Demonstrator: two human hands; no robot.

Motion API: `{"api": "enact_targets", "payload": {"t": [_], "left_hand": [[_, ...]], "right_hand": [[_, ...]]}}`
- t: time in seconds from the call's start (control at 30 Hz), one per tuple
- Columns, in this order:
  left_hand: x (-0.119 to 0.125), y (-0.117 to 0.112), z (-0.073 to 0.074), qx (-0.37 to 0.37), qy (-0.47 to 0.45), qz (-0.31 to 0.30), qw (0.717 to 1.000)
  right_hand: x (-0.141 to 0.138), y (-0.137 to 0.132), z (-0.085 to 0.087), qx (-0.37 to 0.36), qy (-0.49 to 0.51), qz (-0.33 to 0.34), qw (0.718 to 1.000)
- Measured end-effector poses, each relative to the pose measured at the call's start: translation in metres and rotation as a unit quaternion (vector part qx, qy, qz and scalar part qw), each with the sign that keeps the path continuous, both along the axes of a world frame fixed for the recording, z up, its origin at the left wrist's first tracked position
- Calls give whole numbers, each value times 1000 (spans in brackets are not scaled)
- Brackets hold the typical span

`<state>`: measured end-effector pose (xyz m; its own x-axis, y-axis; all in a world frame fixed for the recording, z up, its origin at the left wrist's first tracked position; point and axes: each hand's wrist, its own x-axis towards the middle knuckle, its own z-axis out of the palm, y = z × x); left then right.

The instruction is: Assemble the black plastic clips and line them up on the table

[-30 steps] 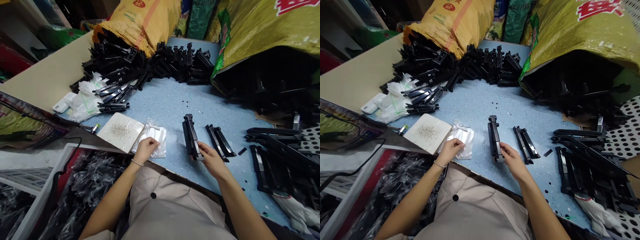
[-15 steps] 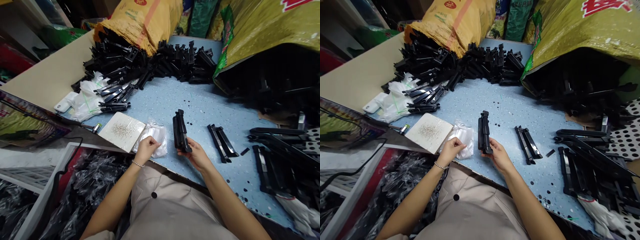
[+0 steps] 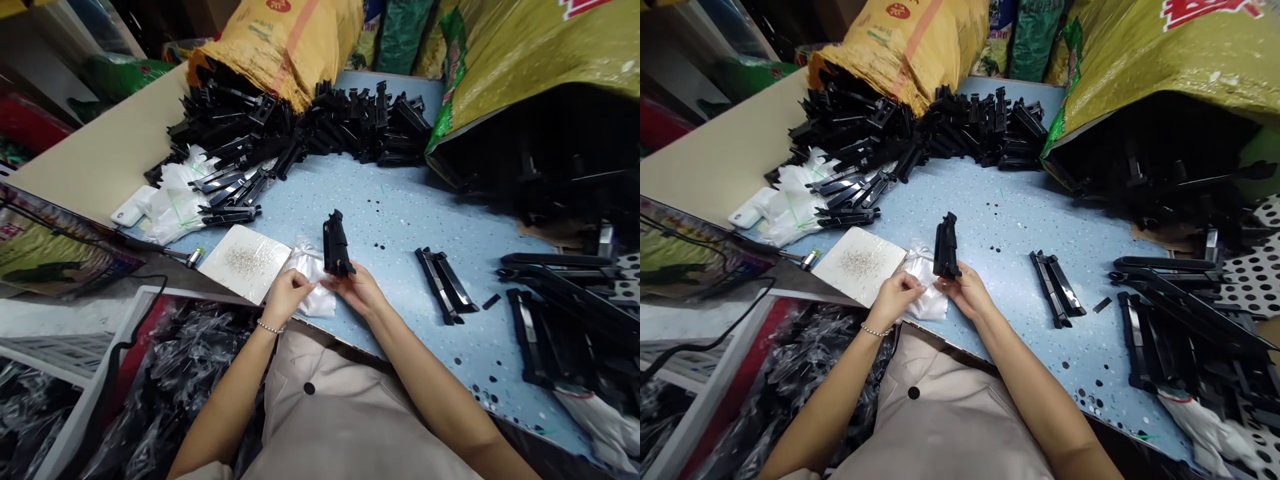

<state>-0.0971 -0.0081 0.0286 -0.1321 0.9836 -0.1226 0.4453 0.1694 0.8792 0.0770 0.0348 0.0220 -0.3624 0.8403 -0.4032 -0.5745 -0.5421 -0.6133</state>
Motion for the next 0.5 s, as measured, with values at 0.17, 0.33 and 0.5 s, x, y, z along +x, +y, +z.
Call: {"api": "enact_targets", "payload": {"t": [0.17, 0.33, 0.5], "left_hand": [[-17, -15, 20, 129, 256, -85, 954], [-23, -15, 22, 86, 323, -145, 931], [-25, -12, 18, 31, 300, -155, 941]], "right_hand": [[-3, 3, -5, -4, -37, -13, 999], [21, -18, 23, 3, -18, 24, 1000], [61, -63, 39, -81, 24, 154, 985]]}}
